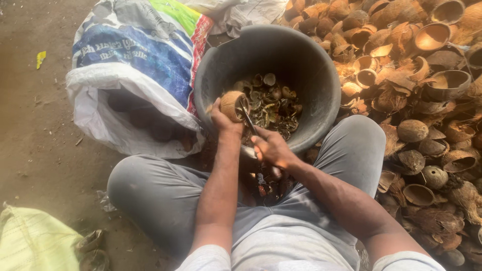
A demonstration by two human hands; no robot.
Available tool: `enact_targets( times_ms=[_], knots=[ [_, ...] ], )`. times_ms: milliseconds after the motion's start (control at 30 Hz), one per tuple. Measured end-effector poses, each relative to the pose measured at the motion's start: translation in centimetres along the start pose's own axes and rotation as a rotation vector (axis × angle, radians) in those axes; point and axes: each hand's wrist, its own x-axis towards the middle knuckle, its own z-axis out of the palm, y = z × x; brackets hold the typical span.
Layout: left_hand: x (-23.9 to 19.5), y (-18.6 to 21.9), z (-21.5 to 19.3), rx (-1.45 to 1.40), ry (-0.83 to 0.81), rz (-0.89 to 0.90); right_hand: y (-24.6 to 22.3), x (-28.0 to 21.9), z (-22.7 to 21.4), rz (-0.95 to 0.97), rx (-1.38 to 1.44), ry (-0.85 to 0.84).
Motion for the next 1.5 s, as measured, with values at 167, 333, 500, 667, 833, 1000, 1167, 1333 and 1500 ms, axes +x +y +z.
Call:
enact_targets(
  times_ms=[167, 333, 500, 667, 833, 1000, 1167, 1333, 1500],
  knots=[
    [0.1, 1.2, -0.5, 0.270, -0.021, 0.104, 0.2, -1.6, -3.0, -0.215, -0.686, 0.057],
    [-0.1, 1.7, -0.5, 0.241, -0.082, 0.058, 1.2, -1.3, -4.5, -0.223, -1.209, 0.127],
    [0.5, 1.1, -1.2, 0.322, -0.180, 0.078, 0.7, -1.5, -3.9, -0.098, -1.321, 0.142],
    [0.3, 0.9, -1.0, 0.360, -0.144, 0.147, 0.7, -2.1, -3.9, -0.230, -1.336, 0.255],
    [-0.2, 0.7, -1.2, 0.367, -0.109, 0.146, 1.1, -1.3, -3.3, -0.168, -1.404, 0.195],
    [-0.4, 0.2, -1.4, 0.515, -0.094, 0.216, 2.1, -0.8, -2.6, -0.194, -1.537, 0.187],
    [-0.2, 0.3, -1.2, 0.522, -0.016, 0.195, 2.5, -1.0, -2.2, -0.187, -1.541, 0.225],
    [-0.7, -0.1, -1.2, 0.537, -0.065, 0.102, 2.3, -0.3, -1.8, -0.119, -1.565, 0.172],
    [-1.6, -0.2, -0.4, 0.558, -0.091, -0.056, 2.4, -0.1, -1.3, -0.132, -1.500, 0.148]
  ],
)
